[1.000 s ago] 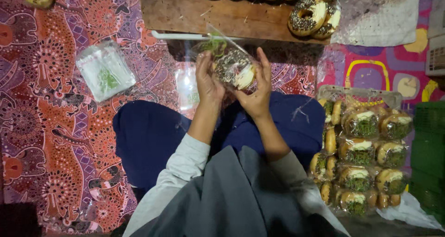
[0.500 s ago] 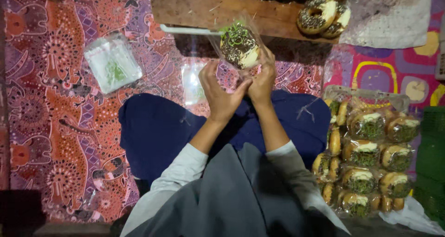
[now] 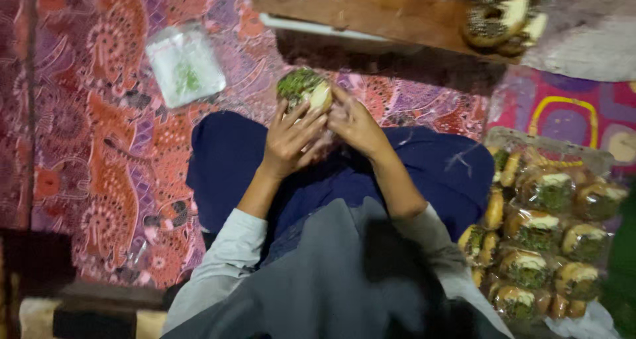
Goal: The person sits on a patterned mat and packages round pastries with green toppings into clear plastic bags. They pick up each pastry, place it into a bag, and seal it before setting it aside in a pile.
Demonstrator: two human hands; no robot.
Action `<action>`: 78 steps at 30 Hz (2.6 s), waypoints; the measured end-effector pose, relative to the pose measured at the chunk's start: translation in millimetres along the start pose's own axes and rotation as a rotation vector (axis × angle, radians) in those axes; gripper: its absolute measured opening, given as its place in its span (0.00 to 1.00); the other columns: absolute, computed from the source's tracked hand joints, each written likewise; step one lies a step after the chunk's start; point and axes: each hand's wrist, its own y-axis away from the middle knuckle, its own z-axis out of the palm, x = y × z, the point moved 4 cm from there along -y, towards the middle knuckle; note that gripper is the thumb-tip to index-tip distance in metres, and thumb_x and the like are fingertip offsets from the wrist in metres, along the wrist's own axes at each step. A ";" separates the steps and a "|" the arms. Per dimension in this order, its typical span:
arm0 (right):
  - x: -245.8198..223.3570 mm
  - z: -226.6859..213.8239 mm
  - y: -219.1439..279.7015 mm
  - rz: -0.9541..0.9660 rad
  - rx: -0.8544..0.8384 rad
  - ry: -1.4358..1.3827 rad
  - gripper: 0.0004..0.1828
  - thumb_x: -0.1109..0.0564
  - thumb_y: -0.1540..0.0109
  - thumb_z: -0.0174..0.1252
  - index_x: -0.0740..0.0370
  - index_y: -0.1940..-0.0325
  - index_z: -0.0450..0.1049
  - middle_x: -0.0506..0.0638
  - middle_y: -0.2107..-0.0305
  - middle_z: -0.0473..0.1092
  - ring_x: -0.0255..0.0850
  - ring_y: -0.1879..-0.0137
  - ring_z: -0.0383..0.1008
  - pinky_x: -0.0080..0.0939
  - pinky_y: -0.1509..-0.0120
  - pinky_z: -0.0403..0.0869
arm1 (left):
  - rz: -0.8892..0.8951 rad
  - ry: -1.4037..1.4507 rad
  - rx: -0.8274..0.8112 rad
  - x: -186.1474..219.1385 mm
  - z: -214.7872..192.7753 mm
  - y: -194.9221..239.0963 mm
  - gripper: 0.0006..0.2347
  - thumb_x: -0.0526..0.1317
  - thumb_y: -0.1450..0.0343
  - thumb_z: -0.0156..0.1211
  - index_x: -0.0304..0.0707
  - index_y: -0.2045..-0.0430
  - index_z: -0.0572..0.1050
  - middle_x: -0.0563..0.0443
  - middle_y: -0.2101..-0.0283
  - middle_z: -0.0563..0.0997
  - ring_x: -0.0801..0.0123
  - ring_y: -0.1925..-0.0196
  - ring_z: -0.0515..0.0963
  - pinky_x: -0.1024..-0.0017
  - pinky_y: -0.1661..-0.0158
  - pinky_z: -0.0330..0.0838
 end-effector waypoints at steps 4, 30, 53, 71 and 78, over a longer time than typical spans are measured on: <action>-13.8 46.5 2.7 0.337 -0.031 0.637 0.26 0.53 0.40 0.63 0.60 0.39 0.73 0.56 0.71 0.79 0.43 0.68 0.80 0.42 0.62 0.78 | -0.400 0.158 0.307 3.1 -42.0 57.4 0.05 0.32 0.23 0.61 0.40 0.56 0.80 0.47 0.52 0.85 0.56 0.43 0.86 0.64 0.38 0.77; 1.2 142.3 -42.6 -0.403 -0.173 0.867 0.18 0.62 0.39 0.63 0.66 0.45 0.76 0.59 0.59 0.76 0.54 0.54 0.79 0.48 0.50 0.78 | -1.033 0.246 0.492 -18.2 -64.5 114.9 0.05 0.31 0.23 0.56 0.28 0.60 0.79 0.48 0.64 0.85 0.75 0.61 0.85 0.76 0.57 0.79; 107.7 116.6 7.2 0.231 -0.211 -0.029 0.30 0.40 0.26 0.46 0.61 0.26 0.63 0.54 0.34 0.67 0.44 0.28 0.69 0.44 0.24 0.67 | -1.376 0.862 0.590 -58.9 -47.7 189.1 0.19 0.48 0.22 0.55 0.26 0.53 0.81 0.47 0.57 0.85 0.73 0.56 0.80 0.75 0.52 0.73; 47.1 116.7 -8.8 -0.169 0.168 0.480 0.08 0.65 0.35 0.56 0.69 0.68 0.68 0.54 0.70 0.66 0.41 0.64 0.67 0.42 0.60 0.66 | -0.901 0.354 0.693 -15.6 -79.3 140.8 0.10 0.37 0.19 0.53 0.31 0.69 0.69 0.54 0.61 0.72 0.77 0.71 0.72 0.78 0.70 0.66; 163.0 84.7 21.4 0.145 0.165 0.613 0.09 0.62 0.34 0.60 0.67 0.67 0.69 0.52 0.74 0.67 0.40 0.68 0.69 0.42 0.61 0.69 | -1.019 0.003 0.372 -28.8 -55.5 173.3 0.06 0.30 0.25 0.57 0.26 0.73 0.73 0.43 0.64 0.76 0.65 0.66 0.76 0.70 0.67 0.69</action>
